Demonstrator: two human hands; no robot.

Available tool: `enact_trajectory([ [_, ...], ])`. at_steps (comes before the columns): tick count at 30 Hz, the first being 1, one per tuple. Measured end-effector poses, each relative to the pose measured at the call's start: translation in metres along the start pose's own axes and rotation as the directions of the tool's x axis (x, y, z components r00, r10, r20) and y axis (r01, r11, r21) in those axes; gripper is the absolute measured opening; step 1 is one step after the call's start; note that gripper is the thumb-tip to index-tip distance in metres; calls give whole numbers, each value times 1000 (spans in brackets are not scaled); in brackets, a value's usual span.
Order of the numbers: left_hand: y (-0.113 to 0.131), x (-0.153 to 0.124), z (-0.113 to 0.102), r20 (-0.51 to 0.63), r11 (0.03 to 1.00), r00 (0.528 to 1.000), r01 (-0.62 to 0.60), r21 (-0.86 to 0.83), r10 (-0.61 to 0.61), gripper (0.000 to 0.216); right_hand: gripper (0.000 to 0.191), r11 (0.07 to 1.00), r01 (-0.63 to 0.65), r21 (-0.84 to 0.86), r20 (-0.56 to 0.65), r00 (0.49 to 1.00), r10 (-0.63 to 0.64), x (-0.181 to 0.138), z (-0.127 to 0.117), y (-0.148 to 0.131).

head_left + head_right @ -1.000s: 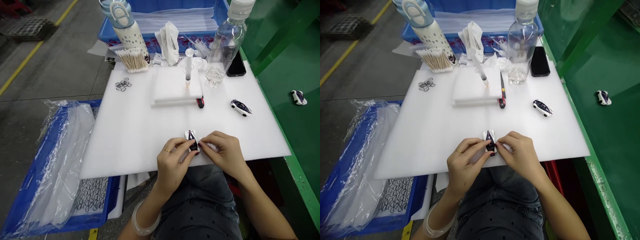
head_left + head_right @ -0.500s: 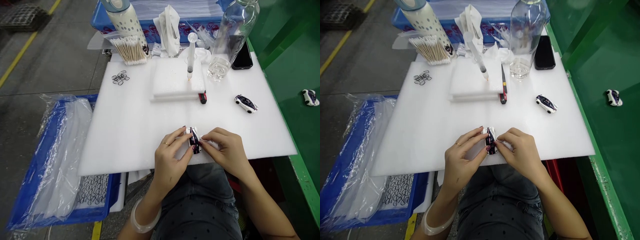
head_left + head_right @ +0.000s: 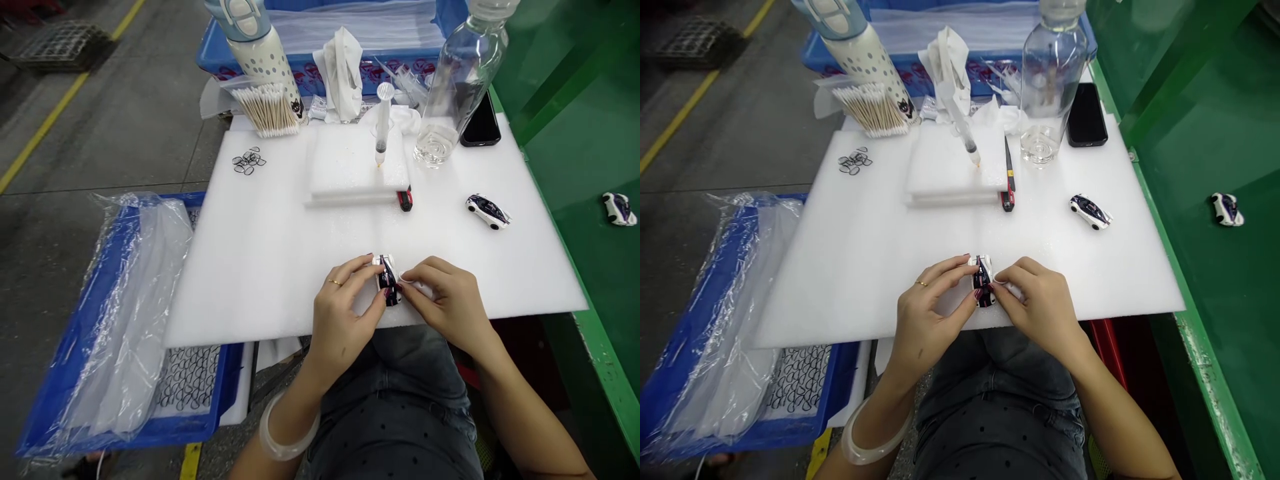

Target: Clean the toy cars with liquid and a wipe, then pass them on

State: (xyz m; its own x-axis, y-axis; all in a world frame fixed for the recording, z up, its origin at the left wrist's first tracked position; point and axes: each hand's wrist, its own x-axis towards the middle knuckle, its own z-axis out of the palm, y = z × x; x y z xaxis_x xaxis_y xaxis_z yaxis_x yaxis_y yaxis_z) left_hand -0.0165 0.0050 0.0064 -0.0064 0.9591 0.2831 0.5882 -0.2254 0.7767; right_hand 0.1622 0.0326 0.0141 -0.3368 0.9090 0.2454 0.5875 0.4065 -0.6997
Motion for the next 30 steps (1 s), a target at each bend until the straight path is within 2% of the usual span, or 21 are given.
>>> enact_trajectory([
  [6, -3, -2, -2, 17, 1000, 1000, 14, -22, -13, 30, 9, 999, -20, 35, 9, 1000, 20, -1, -2, 1],
  [17, 0, 0, 0, 6, 1000, 1000, 13, 2, -13, 29, 12, 998, -38, -51, 54, 998, 41, 3, -3, -5],
  [24, -2, 0, -1, 14, 998, 999, -42, 53, 42, 30, 11, 998, -17, -66, 63, 998, 21, 1, -2, -3],
  [27, -9, 7, -11, 185, 995, 979, -91, 27, 85, 52, 8, 999, 22, 35, 12, 1000, -22, -5, -5, -1],
  [29, -14, 15, -18, 336, 984, 927, -177, -2, 168, 73, 9, 996, 62, 66, -84, 995, -56, -12, -7, 0],
  [30, -16, 18, -19, 390, 976, 897, -218, -17, 207, 76, 10, 995, 87, 53, -137, 987, -79, -15, -6, 1],
])
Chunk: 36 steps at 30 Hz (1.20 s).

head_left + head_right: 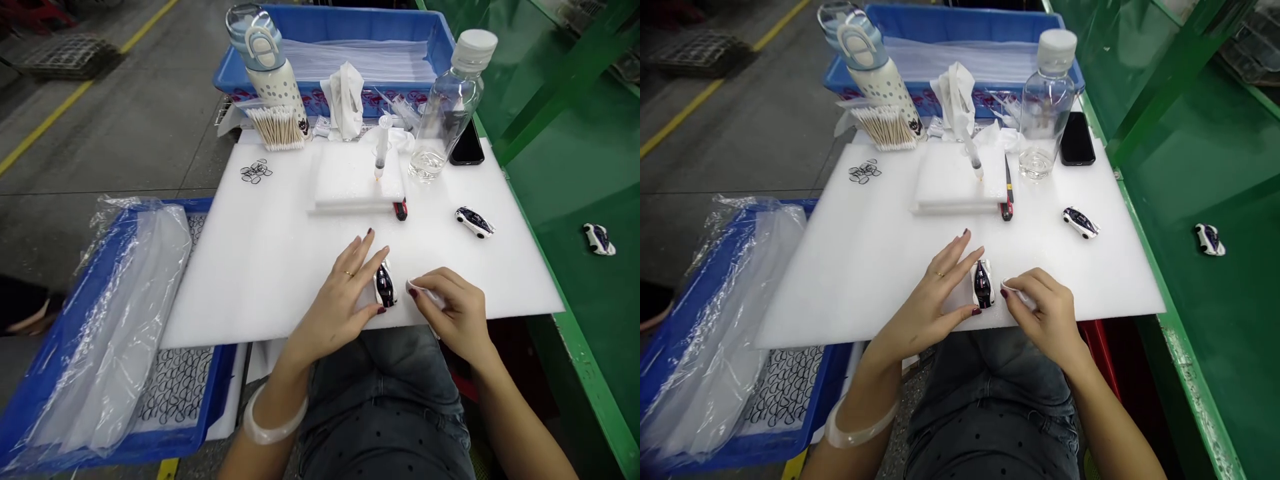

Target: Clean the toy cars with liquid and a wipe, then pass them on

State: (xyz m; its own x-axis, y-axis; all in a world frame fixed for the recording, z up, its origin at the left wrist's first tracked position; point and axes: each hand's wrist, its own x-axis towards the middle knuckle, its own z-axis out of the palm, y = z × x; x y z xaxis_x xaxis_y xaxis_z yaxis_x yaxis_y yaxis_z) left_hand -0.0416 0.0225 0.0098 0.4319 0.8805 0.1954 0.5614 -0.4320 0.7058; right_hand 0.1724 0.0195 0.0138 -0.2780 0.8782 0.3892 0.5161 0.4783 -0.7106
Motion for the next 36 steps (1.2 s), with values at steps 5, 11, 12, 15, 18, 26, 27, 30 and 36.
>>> enact_trajectory([
  [5, -3, 3, 8, -118, 1000, 993, -7, 6, 8, 42, 18, 950, 187, -252, -101, 971, -218, -17, 9, 1],
  [11, 0, -1, 12, -226, 1000, 974, 21, 0, -21, 28, 20, 909, 174, -377, -169, 953, -253, -18, 26, -2],
  [12, -1, -1, 10, -201, 1000, 979, 14, -13, -16, 30, 20, 906, 172, -386, -172, 952, -254, -18, 29, -3],
  [15, -4, -1, 3, -105, 998, 994, 2, -58, -8, 38, 19, 877, 213, -430, -159, 939, -306, -19, 34, -5],
  [18, -8, -2, -1, -53, 997, 999, 9, -83, -13, 43, 16, 855, 303, -421, -81, 926, -368, -22, 33, -6],
  [26, -3, 0, 2, -108, 998, 994, 25, -49, -30, 34, 22, 825, 186, -534, -33, 970, -240, 22, -26, -7],
  [27, -2, 0, 3, -111, 999, 993, 34, -37, -38, 33, 22, 784, 133, -607, -67, 974, -217, 25, -30, -8],
  [30, 0, 1, 5, -109, 999, 993, 49, -16, -50, 33, 24, 780, 122, -614, -59, 978, -199, 20, -23, -12],
  [36, 0, 1, 6, -115, 998, 992, 60, 7, -59, 34, 15, 835, 185, -519, -25, 973, -231, -4, 12, -10],
])
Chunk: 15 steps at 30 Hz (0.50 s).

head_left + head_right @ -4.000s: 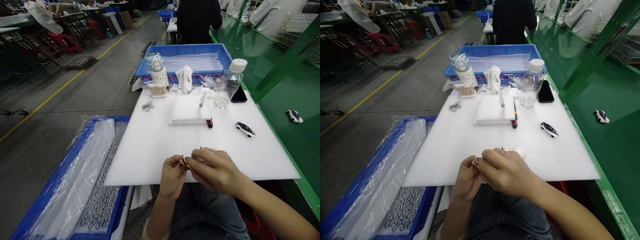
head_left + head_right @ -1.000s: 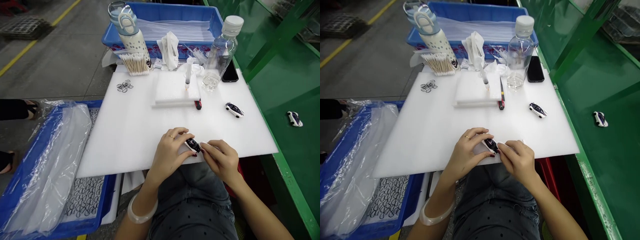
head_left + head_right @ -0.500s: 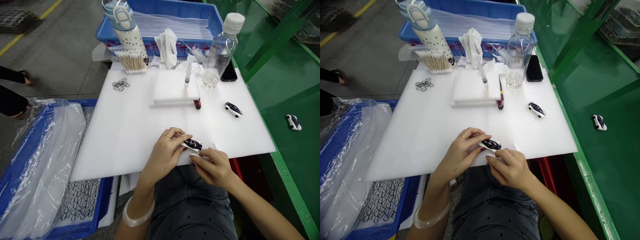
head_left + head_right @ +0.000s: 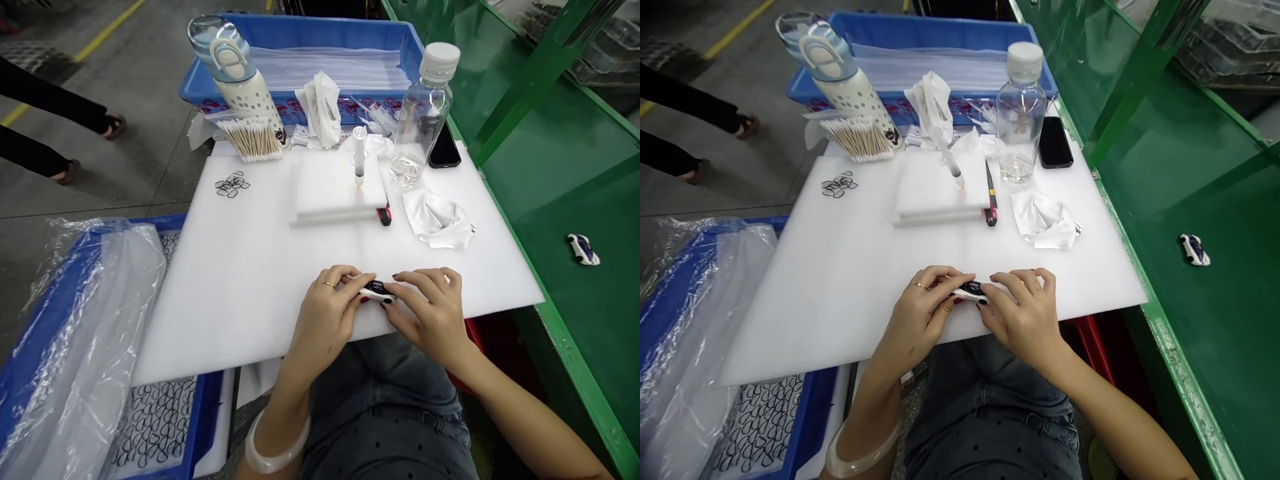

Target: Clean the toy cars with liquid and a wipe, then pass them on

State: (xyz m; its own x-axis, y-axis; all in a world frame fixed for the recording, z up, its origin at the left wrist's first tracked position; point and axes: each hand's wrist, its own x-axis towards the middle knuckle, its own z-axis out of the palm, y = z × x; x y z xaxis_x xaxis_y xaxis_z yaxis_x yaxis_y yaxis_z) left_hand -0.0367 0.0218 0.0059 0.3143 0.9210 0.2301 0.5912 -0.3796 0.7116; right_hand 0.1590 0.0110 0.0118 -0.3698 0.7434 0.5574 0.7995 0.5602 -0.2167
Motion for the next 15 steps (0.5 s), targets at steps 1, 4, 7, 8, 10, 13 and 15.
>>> enact_trajectory([
  [1, 0, 0, 0, 0, 1000, 1000, -1, 2, 1, 34, 13, 1000, 7, 1, -7, 1000, -7, 1, 0, 1],
  [4, -2, -3, 0, 4, 1000, 1000, -11, 5, 11, 34, 15, 999, 2, 49, 88, 996, -6, 10, -3, 3],
  [7, -5, -6, 0, -18, 1000, 999, -28, 13, 29, 35, 30, 984, -39, 175, 239, 971, -4, 18, -2, -5],
  [8, -6, -7, 0, -36, 999, 999, -34, 14, 35, 34, 36, 979, -40, 201, 255, 967, -13, 19, 0, -9],
  [10, -8, -8, 0, -62, 999, 998, -29, 14, 29, 33, 43, 976, -19, 218, 249, 968, -36, 18, 4, -12],
  [13, -11, -10, -1, -83, 999, 996, 24, 24, -22, 38, 43, 960, -74, 270, 158, 987, 32, 18, -1, 15],
  [15, -11, -12, -1, -93, 997, 994, 59, 48, -55, 41, 42, 936, -246, 252, 44, 969, 243, 18, -15, 64],
])
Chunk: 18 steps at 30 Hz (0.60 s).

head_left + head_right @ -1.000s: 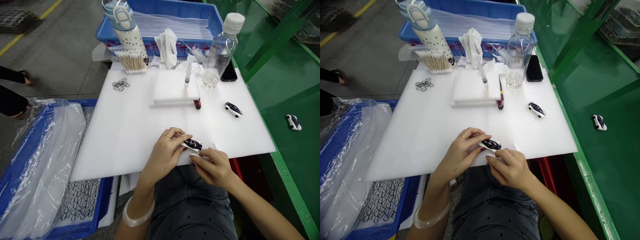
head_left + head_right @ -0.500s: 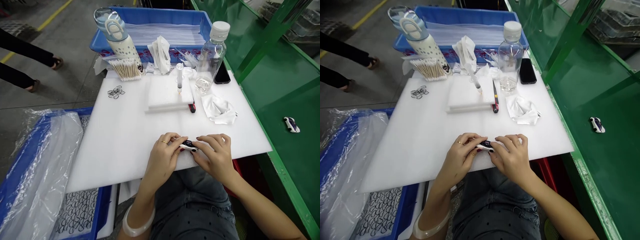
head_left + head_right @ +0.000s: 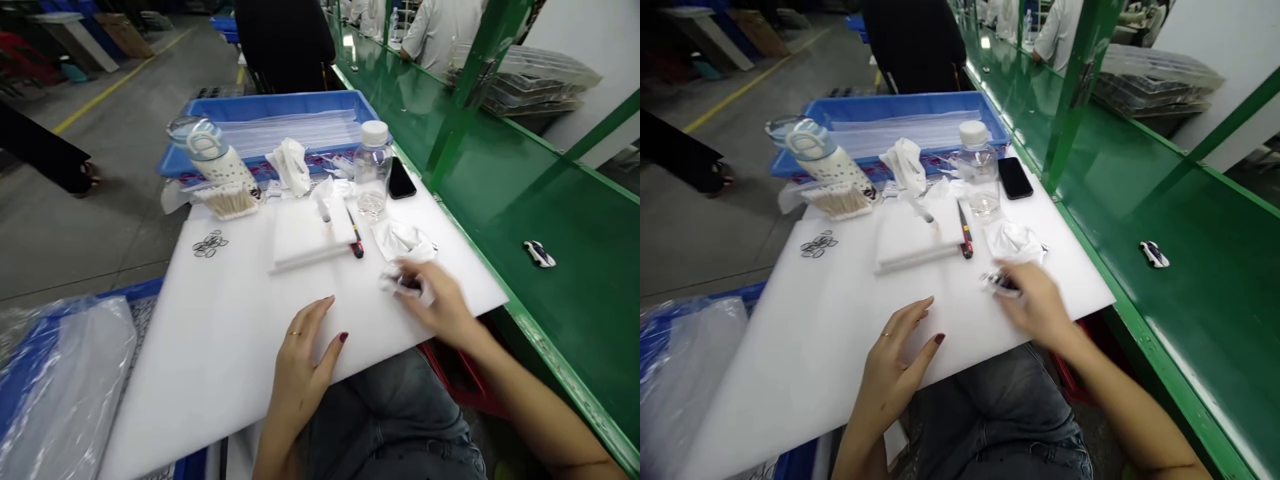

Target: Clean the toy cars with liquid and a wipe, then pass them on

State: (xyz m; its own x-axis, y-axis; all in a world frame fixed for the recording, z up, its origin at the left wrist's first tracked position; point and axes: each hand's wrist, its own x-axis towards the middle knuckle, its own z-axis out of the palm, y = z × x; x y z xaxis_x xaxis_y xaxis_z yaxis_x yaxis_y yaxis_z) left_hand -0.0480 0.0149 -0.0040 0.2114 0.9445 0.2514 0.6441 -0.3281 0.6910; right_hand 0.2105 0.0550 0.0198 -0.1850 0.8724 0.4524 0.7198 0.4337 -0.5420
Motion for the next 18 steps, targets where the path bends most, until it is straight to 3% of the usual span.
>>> enact_trajectory([
  [2, -1, -1, 0, -6, 999, 1000, -13, 38, 13, 36, 49, 948, -266, -173, -176, 956, 236, 11, -36, 56],
  [4, -3, -2, 1, 4, 995, 998, -71, 77, 70, 29, 51, 779, -537, -325, -318, 837, 445, 13, -74, 112],
  [7, -5, 0, 2, 40, 981, 987, -158, 117, 154, 23, 44, 627, -654, -424, -292, 754, 588, -11, -120, 166],
  [10, -5, 2, 3, 49, 970, 979, -202, 136, 197, 22, 38, 542, -703, -461, -423, 710, 563, -52, -144, 187],
  [13, -4, 3, 3, 39, 960, 974, -228, 161, 225, 22, 38, 440, -777, -450, -513, 628, 585, -85, -157, 198],
  [18, -4, 0, 3, 55, 958, 973, -230, 170, 224, 24, 47, 322, -867, -381, -543, 492, 681, -85, -173, 210],
])
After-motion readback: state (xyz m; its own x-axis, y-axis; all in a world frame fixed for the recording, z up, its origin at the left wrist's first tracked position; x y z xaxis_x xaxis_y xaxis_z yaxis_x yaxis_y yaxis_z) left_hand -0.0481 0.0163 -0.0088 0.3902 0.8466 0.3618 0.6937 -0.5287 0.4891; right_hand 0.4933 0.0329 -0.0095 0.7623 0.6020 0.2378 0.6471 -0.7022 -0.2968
